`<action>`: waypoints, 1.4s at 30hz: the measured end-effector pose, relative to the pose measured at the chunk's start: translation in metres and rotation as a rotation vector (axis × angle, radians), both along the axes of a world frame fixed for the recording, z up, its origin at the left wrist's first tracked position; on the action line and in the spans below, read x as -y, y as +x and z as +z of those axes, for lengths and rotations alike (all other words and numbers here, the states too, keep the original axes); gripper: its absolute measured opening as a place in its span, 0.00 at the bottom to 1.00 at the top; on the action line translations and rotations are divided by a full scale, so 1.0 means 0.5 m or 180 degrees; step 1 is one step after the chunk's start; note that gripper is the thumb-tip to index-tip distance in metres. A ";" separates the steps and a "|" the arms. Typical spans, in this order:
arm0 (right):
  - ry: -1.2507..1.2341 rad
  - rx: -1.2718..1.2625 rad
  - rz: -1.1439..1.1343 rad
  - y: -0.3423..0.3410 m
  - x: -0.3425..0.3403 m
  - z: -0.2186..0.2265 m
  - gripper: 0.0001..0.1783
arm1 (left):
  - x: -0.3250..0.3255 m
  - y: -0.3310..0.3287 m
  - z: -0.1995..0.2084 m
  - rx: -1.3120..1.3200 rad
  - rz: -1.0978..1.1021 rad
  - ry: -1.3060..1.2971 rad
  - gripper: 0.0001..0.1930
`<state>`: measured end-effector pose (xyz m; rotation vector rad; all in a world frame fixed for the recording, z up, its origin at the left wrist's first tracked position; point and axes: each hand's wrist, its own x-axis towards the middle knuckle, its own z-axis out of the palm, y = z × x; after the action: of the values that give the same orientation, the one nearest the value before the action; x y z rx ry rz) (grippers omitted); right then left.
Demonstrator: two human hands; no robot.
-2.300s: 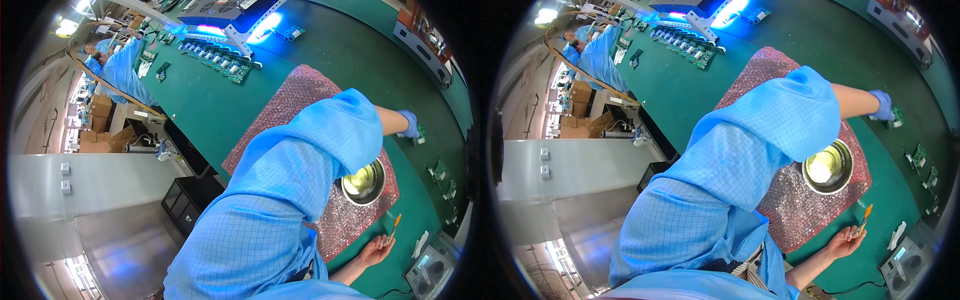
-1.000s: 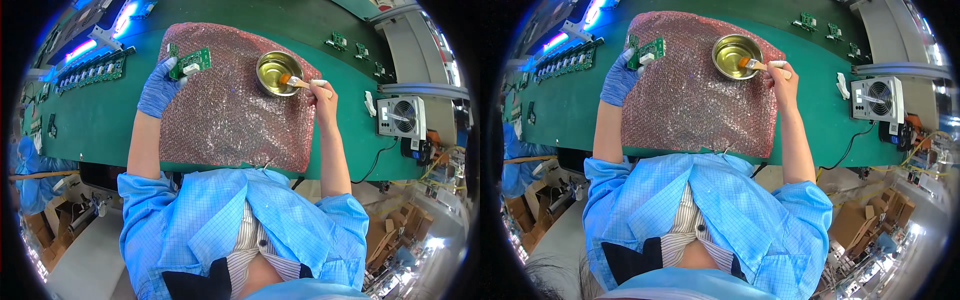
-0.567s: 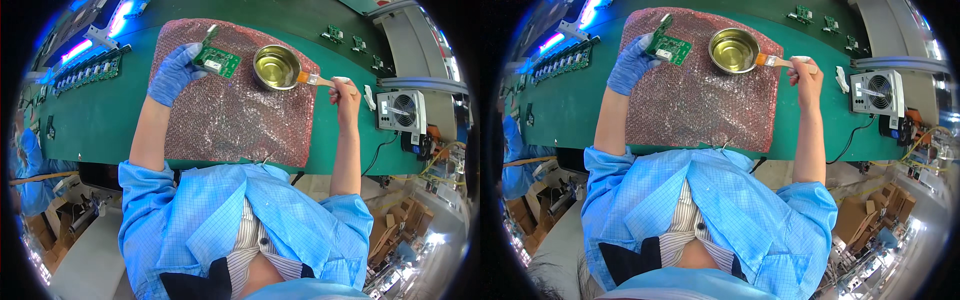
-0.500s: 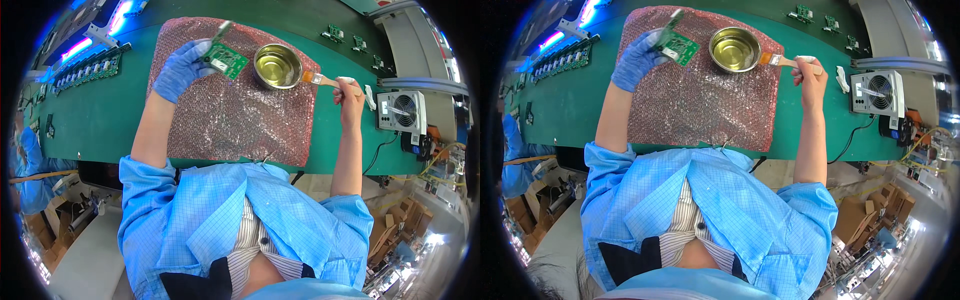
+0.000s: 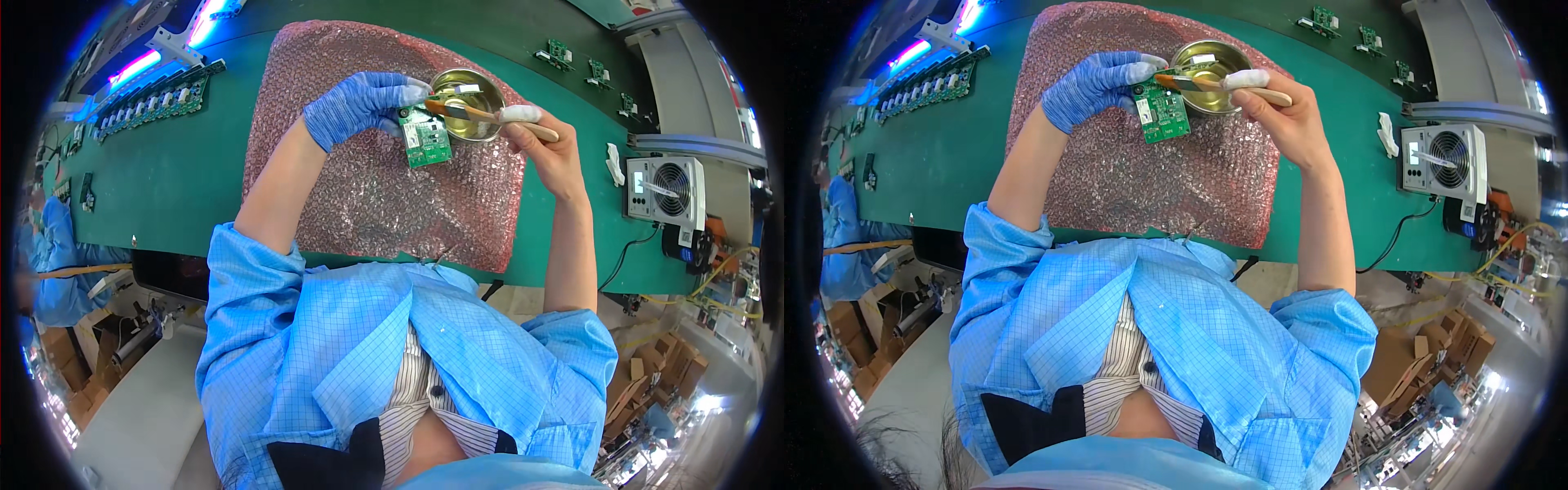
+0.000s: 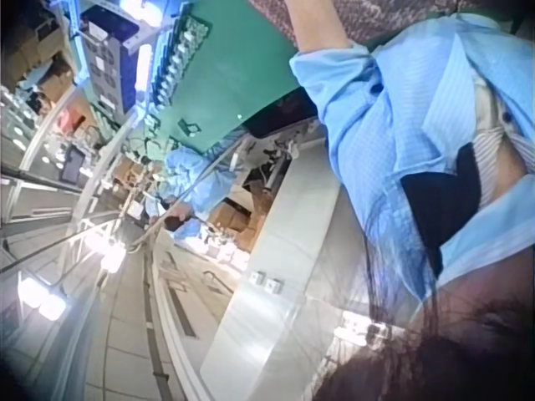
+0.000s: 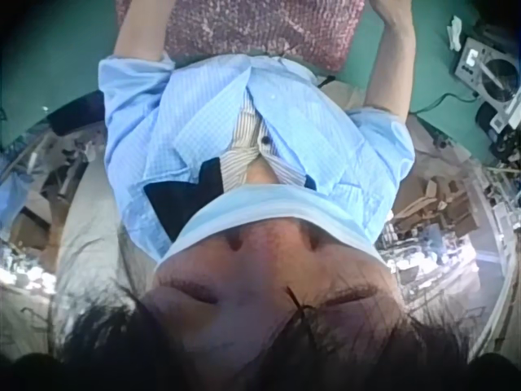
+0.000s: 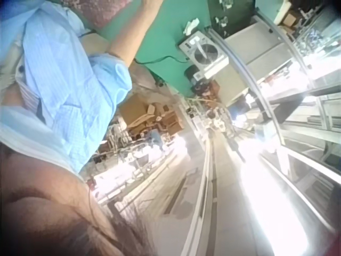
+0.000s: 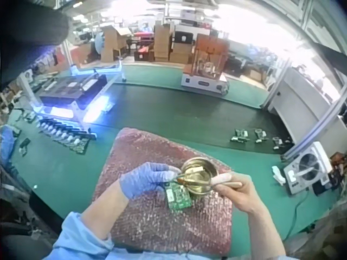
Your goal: Apply a protective coating liquid to several printed circuit boards using a brush.
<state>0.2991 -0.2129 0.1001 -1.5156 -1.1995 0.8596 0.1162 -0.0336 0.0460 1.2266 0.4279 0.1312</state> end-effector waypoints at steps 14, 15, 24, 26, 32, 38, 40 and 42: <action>-0.0345 -0.0438 -0.0389 -0.039 0.017 -0.031 0.09 | -0.015 -0.002 -0.012 0.0111 0.0574 -0.0028 0.19; -0.0457 -0.0450 -0.0353 -0.037 0.027 -0.031 0.09 | -0.013 -0.003 -0.013 0.0074 0.0619 0.0006 0.19; 0.0561 0.0113 -0.0307 -0.068 -0.024 -0.015 0.09 | 0.002 0.002 0.001 -0.0072 0.0565 0.0291 0.19; 0.0565 0.0237 -0.0226 -0.070 -0.033 -0.011 0.09 | 0.005 0.004 0.007 -0.0072 0.0541 0.0295 0.18; -0.0102 0.0712 0.0250 -0.062 -0.020 -0.005 0.09 | -0.004 -0.009 0.001 -0.0130 0.0578 0.0611 0.20; -0.0121 -0.0145 -0.0170 -0.039 0.004 0.004 0.10 | -0.004 -0.004 -0.003 -0.0160 0.0473 0.0543 0.20; 0.0180 -0.0288 -0.0738 -0.029 -0.006 -0.002 0.10 | 0.000 -0.002 0.003 -0.0151 0.0427 0.0700 0.20; 0.0241 -0.0319 -0.0667 -0.027 -0.013 -0.010 0.10 | 0.001 -0.001 0.004 -0.0073 0.0431 0.0667 0.19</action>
<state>0.2858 -0.2064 0.0952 -1.4889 -0.9705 0.7329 0.1158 -0.0343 0.0478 1.4057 0.5274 0.2839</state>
